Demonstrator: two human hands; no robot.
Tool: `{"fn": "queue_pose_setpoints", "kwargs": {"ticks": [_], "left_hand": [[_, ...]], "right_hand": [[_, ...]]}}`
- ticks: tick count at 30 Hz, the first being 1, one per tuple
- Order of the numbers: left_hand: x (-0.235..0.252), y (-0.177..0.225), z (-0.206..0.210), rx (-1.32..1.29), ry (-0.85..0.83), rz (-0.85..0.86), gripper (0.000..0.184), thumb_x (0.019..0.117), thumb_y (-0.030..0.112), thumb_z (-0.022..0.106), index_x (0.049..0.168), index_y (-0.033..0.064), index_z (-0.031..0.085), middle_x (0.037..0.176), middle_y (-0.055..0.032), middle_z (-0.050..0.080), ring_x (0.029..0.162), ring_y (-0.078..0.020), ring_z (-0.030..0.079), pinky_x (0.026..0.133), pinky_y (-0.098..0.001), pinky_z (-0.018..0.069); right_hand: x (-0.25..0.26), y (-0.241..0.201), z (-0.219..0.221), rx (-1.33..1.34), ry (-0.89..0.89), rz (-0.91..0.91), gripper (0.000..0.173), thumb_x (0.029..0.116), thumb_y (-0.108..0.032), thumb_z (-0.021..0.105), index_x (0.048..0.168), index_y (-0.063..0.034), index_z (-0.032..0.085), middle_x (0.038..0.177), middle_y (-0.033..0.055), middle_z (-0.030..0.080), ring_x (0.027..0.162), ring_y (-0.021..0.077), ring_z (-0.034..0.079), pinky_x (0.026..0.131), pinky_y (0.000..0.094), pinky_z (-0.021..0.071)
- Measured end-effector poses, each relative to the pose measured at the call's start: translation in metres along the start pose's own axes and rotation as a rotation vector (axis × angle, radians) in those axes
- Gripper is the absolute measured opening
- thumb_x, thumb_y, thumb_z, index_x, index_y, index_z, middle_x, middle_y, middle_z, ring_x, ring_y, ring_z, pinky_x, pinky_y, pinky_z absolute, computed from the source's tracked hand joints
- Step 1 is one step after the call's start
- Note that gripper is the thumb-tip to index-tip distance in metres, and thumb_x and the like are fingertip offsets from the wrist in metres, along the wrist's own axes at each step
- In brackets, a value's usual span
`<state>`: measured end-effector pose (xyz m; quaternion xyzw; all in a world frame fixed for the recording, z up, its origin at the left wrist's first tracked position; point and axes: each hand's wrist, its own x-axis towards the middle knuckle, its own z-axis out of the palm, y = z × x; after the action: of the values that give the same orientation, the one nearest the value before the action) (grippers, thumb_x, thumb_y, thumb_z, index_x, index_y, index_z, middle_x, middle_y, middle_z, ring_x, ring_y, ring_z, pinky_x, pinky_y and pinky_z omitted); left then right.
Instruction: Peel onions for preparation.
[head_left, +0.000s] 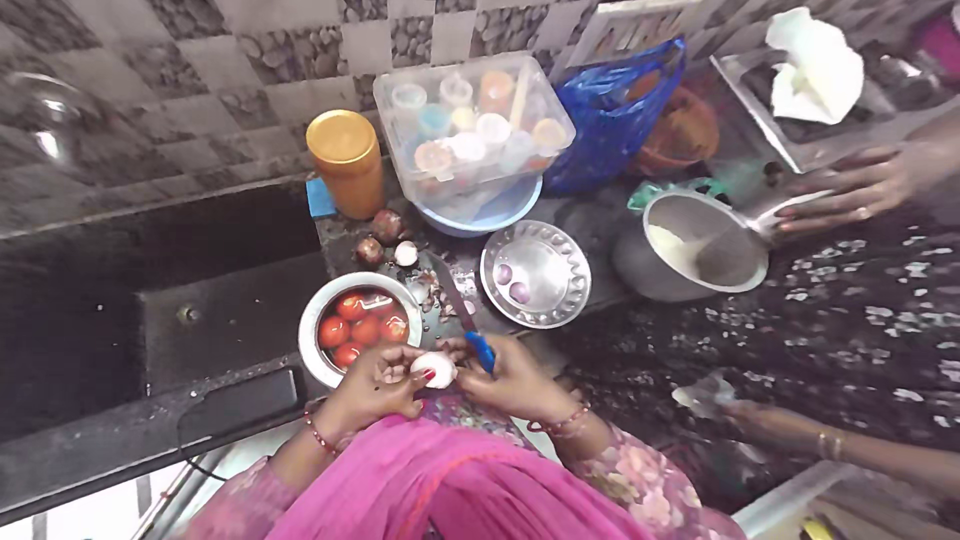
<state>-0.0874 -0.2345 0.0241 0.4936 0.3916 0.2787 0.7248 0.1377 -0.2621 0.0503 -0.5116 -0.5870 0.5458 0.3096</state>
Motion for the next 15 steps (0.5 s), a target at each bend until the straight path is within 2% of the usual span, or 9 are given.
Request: {"fn": "queue_pose_setpoints", "kwargs": {"ticks": [2, 5, 9, 12, 15], "left_hand": [[0.000, -0.001, 0.000, 0.009, -0.006, 0.007, 0.028, 0.0779, 0.001, 0.074, 0.105, 0.0044, 0.069, 0.092, 0.0065, 0.071, 0.081, -0.0009, 0.068, 0.075, -0.0181, 0.0581], [0.000, -0.004, -0.001, 0.046, -0.033, 0.028, 0.026, 0.0810, 0.003, 0.073, 0.106, 0.0030, 0.069, 0.091, 0.0078, 0.071, 0.082, 0.0013, 0.067, 0.076, -0.0166, 0.0577], [0.002, -0.010, -0.004, 0.145, -0.073, 0.076, 0.023, 0.0874, 0.010, 0.071, 0.108, 0.0003, 0.068, 0.092, 0.0088, 0.069, 0.081, 0.0060, 0.064, 0.076, -0.0130, 0.0546], [0.001, -0.008, -0.005, 0.177, -0.080, 0.070, 0.024, 0.0885, 0.009, 0.069, 0.109, -0.0017, 0.067, 0.094, 0.0070, 0.069, 0.082, 0.0063, 0.064, 0.077, -0.0128, 0.0546], [0.001, -0.011, -0.006, 0.181, -0.083, 0.110, 0.023, 0.0882, 0.008, 0.070, 0.109, -0.0021, 0.067, 0.093, 0.0075, 0.069, 0.082, 0.0069, 0.063, 0.077, -0.0124, 0.0539]], "right_hand": [[0.000, -0.002, -0.003, -0.060, -0.031, 0.008, 0.030, 0.0898, -0.011, 0.064, 0.116, 0.0020, 0.069, 0.092, 0.0003, 0.070, 0.066, -0.0056, 0.054, 0.061, 0.0141, 0.0473], [-0.001, 0.000, -0.006, -0.090, -0.080, -0.008, 0.028, 0.0906, -0.011, 0.062, 0.114, 0.0020, 0.069, 0.085, 0.0004, 0.068, 0.062, -0.0052, 0.052, 0.058, 0.0146, 0.0454], [-0.002, 0.000, 0.001, -0.209, -0.003, -0.056, 0.022, 0.0910, -0.015, 0.062, 0.102, 0.0010, 0.072, 0.079, 0.0010, 0.067, 0.063, -0.0026, 0.052, 0.058, 0.0168, 0.0446], [-0.001, -0.004, 0.002, -0.284, -0.008, -0.042, 0.023, 0.0937, -0.018, 0.062, 0.100, 0.0014, 0.072, 0.080, 0.0039, 0.068, 0.064, 0.0013, 0.054, 0.060, 0.0207, 0.0456], [0.000, -0.003, 0.005, -0.268, 0.031, -0.046, 0.023, 0.0935, -0.018, 0.061, 0.099, 0.0021, 0.073, 0.077, 0.0026, 0.067, 0.061, -0.0004, 0.051, 0.058, 0.0192, 0.0436]]}}
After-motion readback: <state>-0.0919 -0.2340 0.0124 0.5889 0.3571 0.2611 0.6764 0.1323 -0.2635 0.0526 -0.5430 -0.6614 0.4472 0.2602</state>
